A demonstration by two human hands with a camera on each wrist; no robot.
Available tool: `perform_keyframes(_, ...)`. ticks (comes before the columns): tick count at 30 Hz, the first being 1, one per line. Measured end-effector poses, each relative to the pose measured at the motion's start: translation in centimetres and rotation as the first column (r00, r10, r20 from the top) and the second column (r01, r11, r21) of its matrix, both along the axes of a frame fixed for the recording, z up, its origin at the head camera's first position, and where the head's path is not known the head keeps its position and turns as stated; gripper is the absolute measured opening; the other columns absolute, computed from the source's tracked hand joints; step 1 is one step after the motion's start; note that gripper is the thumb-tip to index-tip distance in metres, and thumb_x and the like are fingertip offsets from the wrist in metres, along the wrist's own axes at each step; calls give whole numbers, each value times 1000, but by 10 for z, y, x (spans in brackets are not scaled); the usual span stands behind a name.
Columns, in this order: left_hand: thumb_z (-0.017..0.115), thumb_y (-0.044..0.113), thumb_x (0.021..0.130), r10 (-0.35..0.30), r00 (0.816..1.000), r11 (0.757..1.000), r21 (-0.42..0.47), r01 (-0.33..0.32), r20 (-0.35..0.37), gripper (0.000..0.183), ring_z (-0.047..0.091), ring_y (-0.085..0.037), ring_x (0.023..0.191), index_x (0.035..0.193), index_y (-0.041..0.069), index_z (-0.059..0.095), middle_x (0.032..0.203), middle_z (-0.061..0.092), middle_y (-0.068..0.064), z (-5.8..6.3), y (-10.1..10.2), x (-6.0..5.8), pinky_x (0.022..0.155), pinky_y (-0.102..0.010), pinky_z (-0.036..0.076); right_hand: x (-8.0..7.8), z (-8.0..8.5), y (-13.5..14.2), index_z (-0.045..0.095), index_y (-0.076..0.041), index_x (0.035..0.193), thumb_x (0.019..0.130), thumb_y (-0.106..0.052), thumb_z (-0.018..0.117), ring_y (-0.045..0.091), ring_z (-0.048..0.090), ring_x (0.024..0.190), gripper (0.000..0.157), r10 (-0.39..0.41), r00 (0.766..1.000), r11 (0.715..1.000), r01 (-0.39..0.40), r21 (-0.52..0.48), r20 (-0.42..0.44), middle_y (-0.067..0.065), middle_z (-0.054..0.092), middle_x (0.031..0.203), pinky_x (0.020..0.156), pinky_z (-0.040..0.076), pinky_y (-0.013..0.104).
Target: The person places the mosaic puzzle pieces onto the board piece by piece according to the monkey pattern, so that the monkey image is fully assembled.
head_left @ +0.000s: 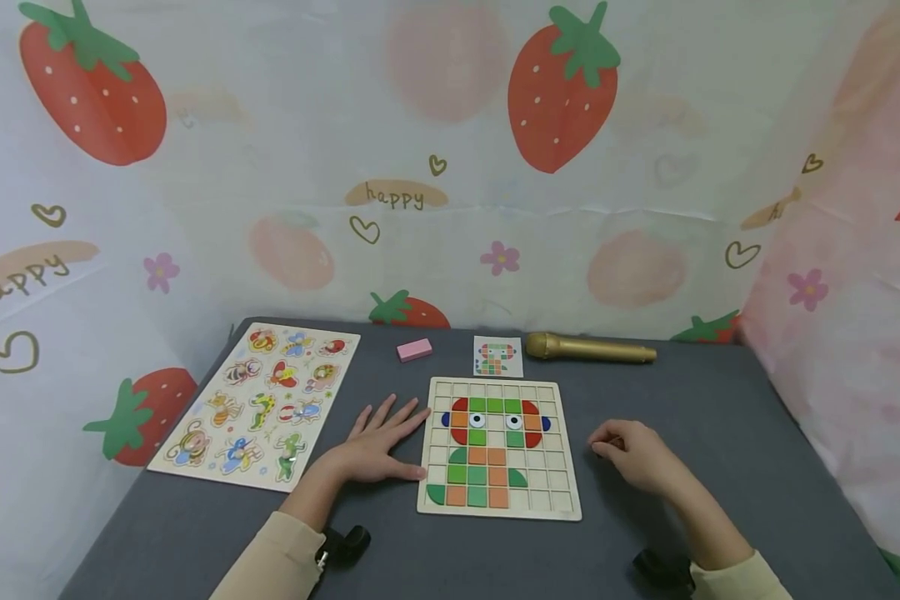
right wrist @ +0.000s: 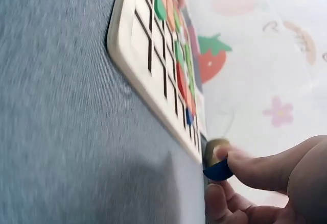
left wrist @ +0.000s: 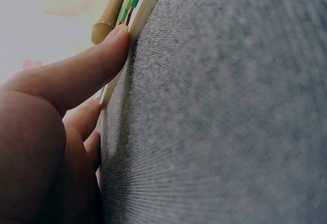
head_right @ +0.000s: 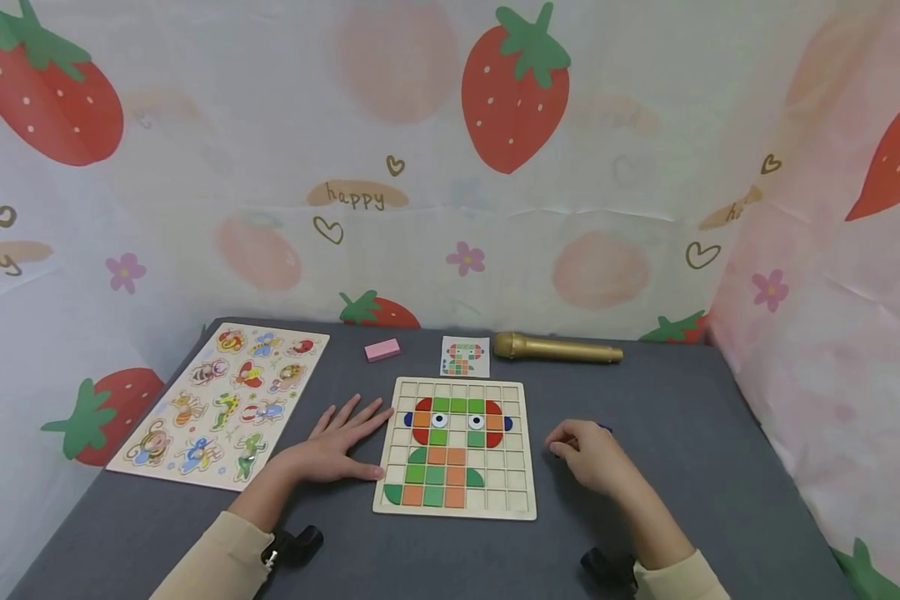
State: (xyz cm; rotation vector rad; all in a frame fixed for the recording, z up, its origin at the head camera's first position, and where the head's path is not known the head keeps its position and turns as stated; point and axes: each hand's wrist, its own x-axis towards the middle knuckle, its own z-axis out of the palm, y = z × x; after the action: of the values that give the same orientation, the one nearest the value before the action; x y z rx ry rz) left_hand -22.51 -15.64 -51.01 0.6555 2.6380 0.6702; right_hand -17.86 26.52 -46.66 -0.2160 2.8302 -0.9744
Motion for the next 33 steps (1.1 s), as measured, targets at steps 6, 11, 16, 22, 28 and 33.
perform_keyframes(6, 69, 67, 84, 3, 1000, 1000, -1, -3, -1, 96, -10, -28, 158, 162, 37, 20, 171, 9, 7, 2, 0, -1, 123, -58, -11, 1, 2, -19, 73, -8, 108, 99, -18, 66, 16, 59, 75, 15, -53, 998, 996, 51, -73, -28, 4, 70, 90, 64, 47, 31)
perform_keyframes(11, 69, 66, 84, -4, 1000, 1000, -1, 4, -7, 96, -10, -29, 158, 162, 36, 21, 171, 10, 5, 3, 0, -1, 122, -59, -11, -1, 2, -38, 72, -4, 103, 94, -14, 72, 20, 64, 74, 14, -98, 995, 976, 97, -194, 4, 5, 72, 84, 60, 51, 30)
perform_keyframes(16, 69, 66, 84, -7, 1000, 1000, -5, 7, -11, 96, -10, -30, 158, 162, 36, 21, 171, 9, 4, 3, 0, -1, 122, -60, -10, -2, 4, -60, 72, -8, 95, 90, -14, 76, 19, 66, 77, 9, -45, 999, 965, 42, -258, -6, 1, 73, 85, 62, 54, 31)
perform_keyframes(22, 68, 68, 84, -4, 1000, 1000, -15, 4, -7, 97, -11, -28, 158, 162, 37, 19, 171, 8, 6, 3, -2, -1, 123, -58, -11, -2, 7, -90, 73, -16, 93, 89, -18, 78, 12, 63, 80, 7, 10, 999, 970, -20, -243, -43, -5, 71, 86, 67, 51, 30)
perform_keyframes(28, 67, 65, 86, -14, 1000, 1000, -6, 14, -10, 94, -10, -31, 158, 162, 35, 22, 171, 10, 4, 3, -1, -1, 122, -61, -10, -2, 6, -111, 74, -16, 91, 88, -18, 80, 12, 63, 74, 7, 6, 999, 963, -17, -267, -44, -5, 69, 80, 66, 51, 28)
perform_keyframes(33, 66, 63, 87, -11, 1000, 1000, 0, 11, -2, 92, -10, -30, 158, 162, 35, 21, 171, 10, 5, 3, 0, 1, 122, -59, -11, -3, 1, -126, 73, -15, 88, 88, -16, 79, 12, 62, 71, 6, 24, 999, 959, -31, -281, -30, -5, 68, 77, 63, 52, 28)
